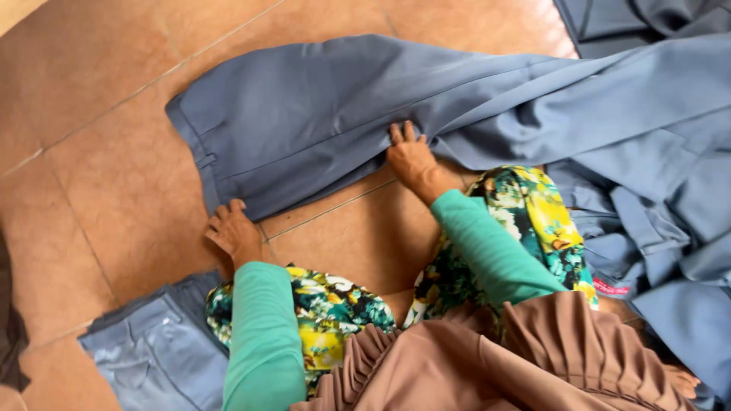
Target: The person is folding trousers and stacking them neatly on the floor.
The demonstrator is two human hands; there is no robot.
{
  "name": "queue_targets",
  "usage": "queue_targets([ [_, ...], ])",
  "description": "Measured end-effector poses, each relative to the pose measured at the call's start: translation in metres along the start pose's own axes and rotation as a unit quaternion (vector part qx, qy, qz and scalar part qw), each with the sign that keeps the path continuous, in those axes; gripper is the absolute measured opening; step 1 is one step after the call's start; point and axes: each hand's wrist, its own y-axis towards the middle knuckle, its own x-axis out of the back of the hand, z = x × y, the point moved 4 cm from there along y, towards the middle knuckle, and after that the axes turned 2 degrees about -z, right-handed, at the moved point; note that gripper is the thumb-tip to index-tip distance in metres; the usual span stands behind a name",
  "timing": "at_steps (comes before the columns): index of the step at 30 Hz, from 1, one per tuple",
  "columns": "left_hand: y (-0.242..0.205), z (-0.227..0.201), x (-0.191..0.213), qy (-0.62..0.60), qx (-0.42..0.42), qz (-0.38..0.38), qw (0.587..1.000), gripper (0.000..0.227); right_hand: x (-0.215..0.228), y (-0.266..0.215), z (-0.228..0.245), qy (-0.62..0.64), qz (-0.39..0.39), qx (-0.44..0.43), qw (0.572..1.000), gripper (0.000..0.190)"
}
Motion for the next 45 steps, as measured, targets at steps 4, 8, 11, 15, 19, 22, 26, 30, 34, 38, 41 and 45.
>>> queue_targets([
  [4, -0.006, 0.069, -0.015, -0.082, 0.166, 0.145, 0.972, 0.052, 0.014, 0.014, 0.09, 0.031, 0.018, 0.058, 0.998, 0.031],
  [8, -0.022, 0.046, -0.022, -0.134, 0.252, 0.08, 0.955, 0.066, 0.012, 0.036, 0.134, 0.08, 0.046, 0.091, 0.992, 0.034],
  [11, -0.057, -0.058, 0.055, -0.564, 0.165, 0.336, 0.736, 0.111, 0.022, 0.047, 0.138, 0.11, -0.095, 0.101, 0.984, 0.019],
  [15, -0.07, -0.126, 0.129, -0.725, 0.252, 0.347, 0.539, 0.134, 0.085, 0.017, 0.162, 0.127, -0.299, 0.167, 0.931, 0.016],
  [19, -0.049, -0.144, 0.112, -0.813, 0.343, 0.229, 0.412, 0.101, 0.081, -0.002, 0.156, 0.122, -0.27, 0.161, 0.942, 0.008],
  [22, -0.036, -0.127, 0.105, -0.852, 0.339, 0.209, 0.339, 0.086, 0.071, -0.009, 0.118, 0.105, -0.255, 0.147, 0.95, 0.008],
  [26, -0.018, -0.071, 0.107, -0.909, 0.291, 0.225, 0.194, 0.074, 0.04, -0.022, 0.026, 0.017, -0.209, 0.109, 0.972, 0.011],
  [30, 0.007, -0.013, 0.12, -0.921, 0.287, 0.199, 0.173, 0.068, 0.035, -0.033, -0.074, -0.041, -0.19, 0.082, 0.977, 0.01],
  [34, 0.025, 0.01, 0.165, -0.939, 0.229, 0.183, 0.178, 0.054, 0.107, -0.031, -0.132, 0.114, -0.262, 0.077, 0.955, 0.008],
  [38, 0.035, 0.037, 0.212, -0.964, 0.144, 0.112, 0.194, 0.043, 0.217, -0.044, -0.137, 0.26, -0.326, 0.073, 0.906, 0.037],
  [41, 0.037, 0.063, 0.209, -0.976, 0.11, 0.073, 0.176, 0.035, 0.248, -0.06, -0.126, 0.225, -0.359, 0.091, 0.901, 0.048],
  [45, 0.032, 0.093, 0.154, -0.973, 0.167, 0.012, 0.158, 0.037, 0.197, -0.074, -0.088, 0.171, -0.346, 0.113, 0.916, 0.015],
])
